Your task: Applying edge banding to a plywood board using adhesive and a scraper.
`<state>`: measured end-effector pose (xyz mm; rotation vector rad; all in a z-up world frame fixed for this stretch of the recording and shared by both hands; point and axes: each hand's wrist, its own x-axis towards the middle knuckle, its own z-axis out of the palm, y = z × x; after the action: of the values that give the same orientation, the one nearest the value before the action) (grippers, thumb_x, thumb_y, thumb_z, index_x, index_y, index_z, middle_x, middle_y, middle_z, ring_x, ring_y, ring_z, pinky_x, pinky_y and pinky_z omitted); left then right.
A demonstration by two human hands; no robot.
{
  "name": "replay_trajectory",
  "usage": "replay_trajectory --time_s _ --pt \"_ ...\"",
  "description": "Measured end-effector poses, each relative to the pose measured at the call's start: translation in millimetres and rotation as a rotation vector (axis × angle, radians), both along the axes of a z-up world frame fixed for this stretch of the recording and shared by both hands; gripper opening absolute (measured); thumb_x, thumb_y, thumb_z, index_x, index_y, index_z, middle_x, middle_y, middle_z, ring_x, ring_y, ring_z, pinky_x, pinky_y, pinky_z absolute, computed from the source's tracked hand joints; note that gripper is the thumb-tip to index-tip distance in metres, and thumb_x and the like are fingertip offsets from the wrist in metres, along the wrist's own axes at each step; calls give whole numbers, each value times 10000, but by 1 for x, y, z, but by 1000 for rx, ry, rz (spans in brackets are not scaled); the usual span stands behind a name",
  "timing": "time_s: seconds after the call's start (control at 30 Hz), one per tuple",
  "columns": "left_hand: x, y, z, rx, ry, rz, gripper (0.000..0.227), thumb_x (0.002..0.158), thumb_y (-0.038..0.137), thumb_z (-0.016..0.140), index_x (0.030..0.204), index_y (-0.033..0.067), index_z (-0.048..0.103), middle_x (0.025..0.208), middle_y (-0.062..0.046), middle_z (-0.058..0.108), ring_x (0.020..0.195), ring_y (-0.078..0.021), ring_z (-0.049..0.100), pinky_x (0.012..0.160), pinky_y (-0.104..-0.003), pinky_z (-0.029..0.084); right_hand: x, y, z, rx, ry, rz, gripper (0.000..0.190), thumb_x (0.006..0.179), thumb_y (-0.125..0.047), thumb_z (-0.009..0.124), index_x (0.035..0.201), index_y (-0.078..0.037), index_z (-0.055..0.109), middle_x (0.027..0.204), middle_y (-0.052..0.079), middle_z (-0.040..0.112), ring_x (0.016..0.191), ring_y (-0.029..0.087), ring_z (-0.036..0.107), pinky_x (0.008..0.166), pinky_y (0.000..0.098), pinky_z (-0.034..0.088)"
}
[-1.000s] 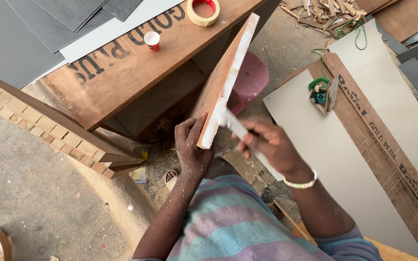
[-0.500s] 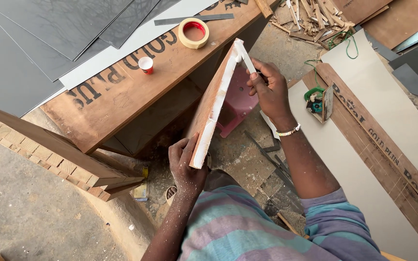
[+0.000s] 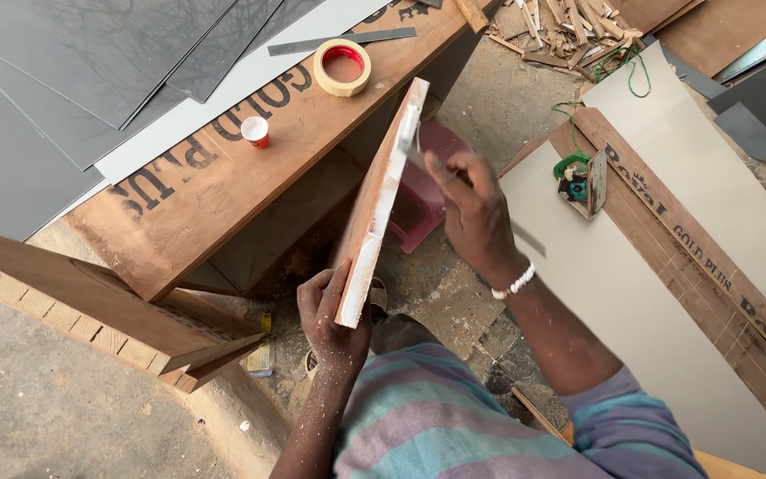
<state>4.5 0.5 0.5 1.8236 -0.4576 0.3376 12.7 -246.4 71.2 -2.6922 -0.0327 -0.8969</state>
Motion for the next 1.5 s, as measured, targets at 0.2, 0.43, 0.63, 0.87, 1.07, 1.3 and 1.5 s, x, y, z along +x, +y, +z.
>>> replay_trajectory --time_s 0.2,0.43,0.63,0.87,1.07,1.3,1.5 --pt "3 0 -1 -10 18 29 574 760 -47 811 1309 71 688 1134 -123 634 1048 -272 612 922 -373 517 31 -3 -57 1394 -106 76 214 1037 -18 641 1248 14 652 1061 112 734 950 188 719 856 313 648" --pt "1 1 -3 1 36 46 571 762 -74 779 1307 75 697 1153 -123 621 1063 -277 624 930 -371 524 75 26 -45 1715 -159 -16 177 960 -26 656 1135 -7 676 1015 78 735 853 145 701 768 308 608" --pt "8 5 -1 2 44 66 518 816 -60 776 1310 76 698 1154 -114 631 1057 -256 633 919 -353 536 72 29 -47 1346 -288 169 139 1060 -11 701 1190 35 690 1034 41 686 937 86 614 885 247 556" --pt "14 11 2 -40 79 74 484 840 -44 783 1305 63 701 1146 -129 630 1050 -254 643 909 -358 543 40 20 45 1454 -162 460 123 1047 -120 671 1143 -44 664 931 66 694 825 170 714 732 352 643" --pt "21 13 7 -92 63 167 445 836 -40 797 1259 58 700 1146 -126 656 1050 -253 665 907 -355 551 59 -81 48 1309 -64 292 208 1052 -147 679 1223 -45 619 953 52 663 768 189 697 620 334 578" --pt "30 14 8 -107 205 269 449 738 -29 841 1155 67 706 1117 -115 693 1003 -228 693 850 -321 573 217 -170 21 1107 454 492 380 1024 -49 633 1399 14 612 1094 84 699 913 172 704 810 315 611" --pt "8 -17 4 -158 432 546 472 717 -8 862 1152 51 689 1128 -111 708 1042 -221 701 910 -328 577 347 -116 -41 769 866 917 365 1010 8 606 1370 -24 659 1152 27 586 988 150 684 894 315 603"
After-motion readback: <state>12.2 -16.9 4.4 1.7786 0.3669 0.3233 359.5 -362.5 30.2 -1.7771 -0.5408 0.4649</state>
